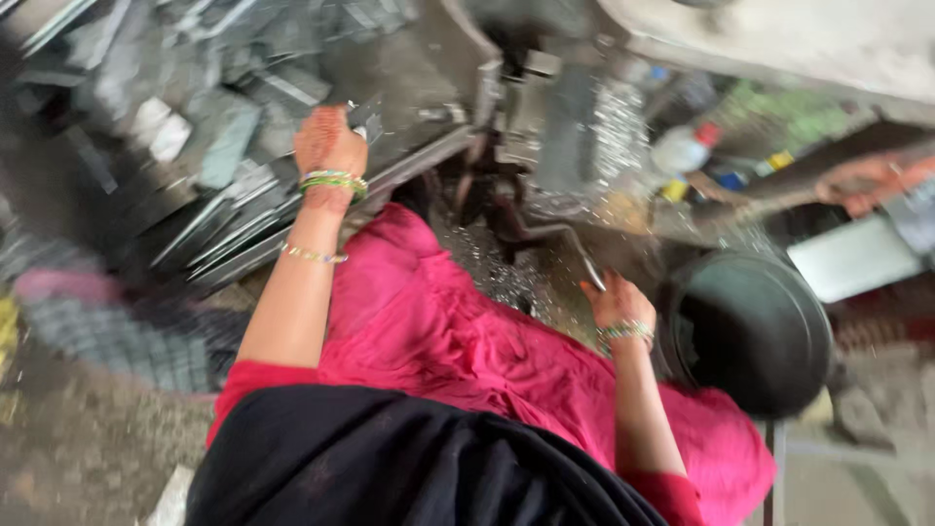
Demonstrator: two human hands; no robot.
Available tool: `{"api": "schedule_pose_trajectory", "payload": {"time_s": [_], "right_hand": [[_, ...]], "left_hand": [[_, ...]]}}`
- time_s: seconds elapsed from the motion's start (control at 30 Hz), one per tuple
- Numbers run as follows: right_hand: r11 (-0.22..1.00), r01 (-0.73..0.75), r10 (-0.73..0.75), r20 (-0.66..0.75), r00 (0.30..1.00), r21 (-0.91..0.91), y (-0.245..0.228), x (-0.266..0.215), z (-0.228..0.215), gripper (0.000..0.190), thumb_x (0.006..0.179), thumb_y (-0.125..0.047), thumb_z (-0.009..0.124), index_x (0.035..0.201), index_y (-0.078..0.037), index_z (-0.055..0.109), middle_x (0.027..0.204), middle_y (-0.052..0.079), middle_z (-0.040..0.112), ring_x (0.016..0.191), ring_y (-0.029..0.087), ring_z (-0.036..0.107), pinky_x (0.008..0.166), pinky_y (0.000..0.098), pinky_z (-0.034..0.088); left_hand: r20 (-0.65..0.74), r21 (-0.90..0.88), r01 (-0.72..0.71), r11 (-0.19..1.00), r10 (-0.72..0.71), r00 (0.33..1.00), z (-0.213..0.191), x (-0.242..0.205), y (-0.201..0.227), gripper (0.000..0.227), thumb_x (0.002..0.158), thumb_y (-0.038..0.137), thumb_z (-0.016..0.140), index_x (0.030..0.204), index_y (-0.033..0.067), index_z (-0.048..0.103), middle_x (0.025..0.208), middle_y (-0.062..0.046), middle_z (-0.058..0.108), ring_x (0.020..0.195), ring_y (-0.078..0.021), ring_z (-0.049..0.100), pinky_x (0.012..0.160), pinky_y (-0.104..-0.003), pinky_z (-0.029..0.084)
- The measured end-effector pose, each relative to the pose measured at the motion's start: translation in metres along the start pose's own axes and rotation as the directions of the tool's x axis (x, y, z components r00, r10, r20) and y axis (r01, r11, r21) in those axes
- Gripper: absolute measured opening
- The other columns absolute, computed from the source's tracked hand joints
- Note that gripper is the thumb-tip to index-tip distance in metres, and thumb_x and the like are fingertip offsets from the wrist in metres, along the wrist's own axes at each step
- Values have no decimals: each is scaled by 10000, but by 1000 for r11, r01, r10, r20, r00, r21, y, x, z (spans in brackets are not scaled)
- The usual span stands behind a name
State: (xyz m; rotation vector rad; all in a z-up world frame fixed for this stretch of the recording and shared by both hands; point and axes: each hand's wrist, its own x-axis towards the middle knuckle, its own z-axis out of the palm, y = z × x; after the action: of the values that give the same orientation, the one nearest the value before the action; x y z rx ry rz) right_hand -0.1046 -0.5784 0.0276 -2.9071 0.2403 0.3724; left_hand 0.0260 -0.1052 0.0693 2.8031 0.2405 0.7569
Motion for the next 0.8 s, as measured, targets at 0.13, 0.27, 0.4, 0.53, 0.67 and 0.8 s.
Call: {"api": "schedule_pose_trajectory", "payload": {"time_s": [0.13, 0.27, 0.4, 0.53, 0.67, 0.8], "right_hand": [[999, -30, 29, 44, 999, 15, -5, 4, 2, 469, 984, -562, 591, 1155, -132, 668, 948, 152, 773, 938, 366, 742, 779, 508, 566], [999, 33, -31, -92, 995, 22, -3, 2, 4, 438, 920, -528, 653, 1137, -148, 659, 920, 172, 749, 894, 396, 726, 722, 518, 561], [999, 33, -31, -86, 996, 25, -3, 1, 6, 406, 949, -505, 657, 1142, -147, 652, 917, 186, 750, 897, 406, 726, 714, 530, 561], [998, 55, -54, -81, 995, 11, -6, 1, -1, 444, 933, -514, 664, 1156, -130, 642, 923, 192, 747, 890, 409, 725, 714, 525, 569], [995, 84, -86, -54, 995, -50, -1, 16, 2, 456, 936, -522, 657, 1128, -108, 659, 939, 194, 751, 900, 397, 731, 740, 514, 582], [997, -80, 78, 108, 991, 16, 16, 27, 57, 577, 914, -655, 647, 1016, -91, 715, 1045, 182, 725, 970, 351, 728, 796, 478, 589]], "left_hand": [[-72, -250, -193, 949, 181, 981, -45, -11, 118, 215, 903, 219, 746, 1089, 111, 759, 960, -181, 731, 883, -408, 686, 750, -536, 534], [135, -113, -347, 931, 360, 923, -14, -73, 243, 209, 1030, 199, 599, 1110, 50, 723, 933, -218, 701, 852, -379, 693, 689, -495, 562], [-194, 174, -487, 856, 514, 835, 66, -114, 288, 396, 855, 190, 519, 1164, 3, 680, 1260, -207, 701, 1139, -367, 650, 988, -503, 528], [115, -197, -425, 883, 452, 885, 111, -91, 271, 390, 1035, 161, 499, 1343, -30, 641, 1314, -227, 662, 1212, -401, 570, 1019, -546, 463], [458, -72, -447, 892, 428, 780, 88, -64, 252, 387, 897, 353, 623, 1153, 72, 695, 1206, -113, 685, 1317, -355, 489, 1038, -582, 367], [356, -37, -477, 878, 458, 815, 82, -48, 250, 343, 908, 368, 659, 1117, 104, 730, 1192, -85, 705, 1322, -352, 494, 998, -556, 362]]}}
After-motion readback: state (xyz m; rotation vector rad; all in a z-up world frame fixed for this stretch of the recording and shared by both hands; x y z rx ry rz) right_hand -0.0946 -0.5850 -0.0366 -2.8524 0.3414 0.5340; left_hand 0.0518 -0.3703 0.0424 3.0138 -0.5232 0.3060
